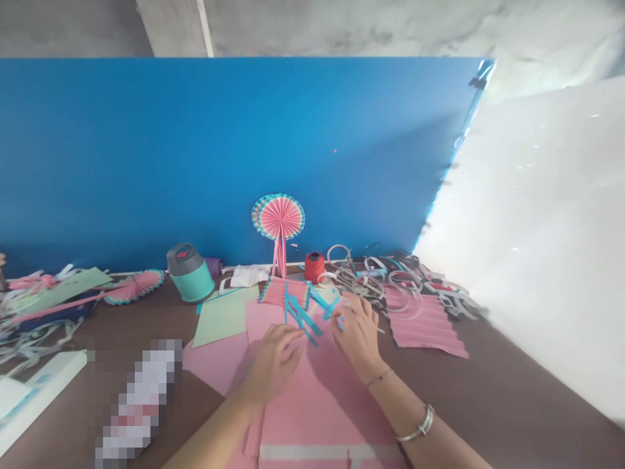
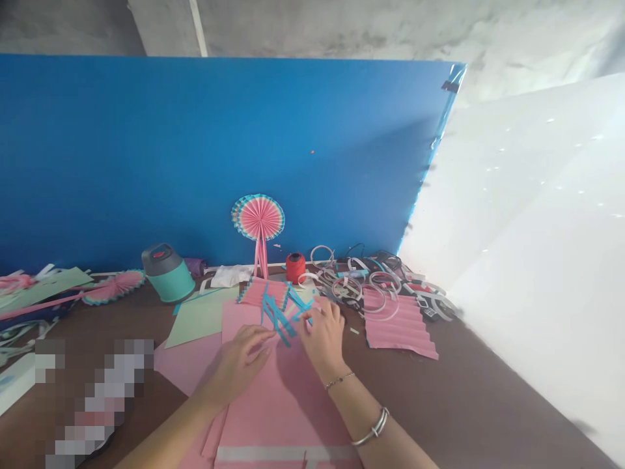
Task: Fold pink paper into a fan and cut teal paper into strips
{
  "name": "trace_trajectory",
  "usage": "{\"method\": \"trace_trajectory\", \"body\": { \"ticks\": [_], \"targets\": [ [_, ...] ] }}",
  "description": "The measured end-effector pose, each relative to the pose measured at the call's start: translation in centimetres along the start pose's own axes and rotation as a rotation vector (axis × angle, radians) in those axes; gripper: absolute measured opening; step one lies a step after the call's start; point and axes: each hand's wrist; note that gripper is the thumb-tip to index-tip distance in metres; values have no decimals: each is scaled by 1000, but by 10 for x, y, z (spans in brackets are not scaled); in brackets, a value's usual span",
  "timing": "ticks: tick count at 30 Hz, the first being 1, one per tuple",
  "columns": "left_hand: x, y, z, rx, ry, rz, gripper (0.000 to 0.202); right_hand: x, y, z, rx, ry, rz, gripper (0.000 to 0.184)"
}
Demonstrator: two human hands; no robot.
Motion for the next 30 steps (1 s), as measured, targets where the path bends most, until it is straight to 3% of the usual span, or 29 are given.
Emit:
{"method": "trace_trajectory", "body": {
  "ticks": [2,6,15,20,30],
  "targets": [
    [0,1,-1,-15,-33,1,26,2,-4,4,-113,-88,62,12],
    [0,1,-1,-68,-31,7,23,-1,4,8,-57,-155,146,10],
    [-2,-9,3,-230,12,-4,27,-14,41,16,-41,103,370,11],
    [-2,-10,4,-249,18,36,25,-14,42,17,2,133,418,13],
    [6,0,2,-360,-89,205,22,-18,39,9,118,247,450,17]
  ]
}}
Point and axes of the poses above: each hand's wrist, its own x-axis towards the middle knuckle, its own z-axis out of the back of the hand, y = z × x, and after that the axes turned 4 degrees about y, right-handed
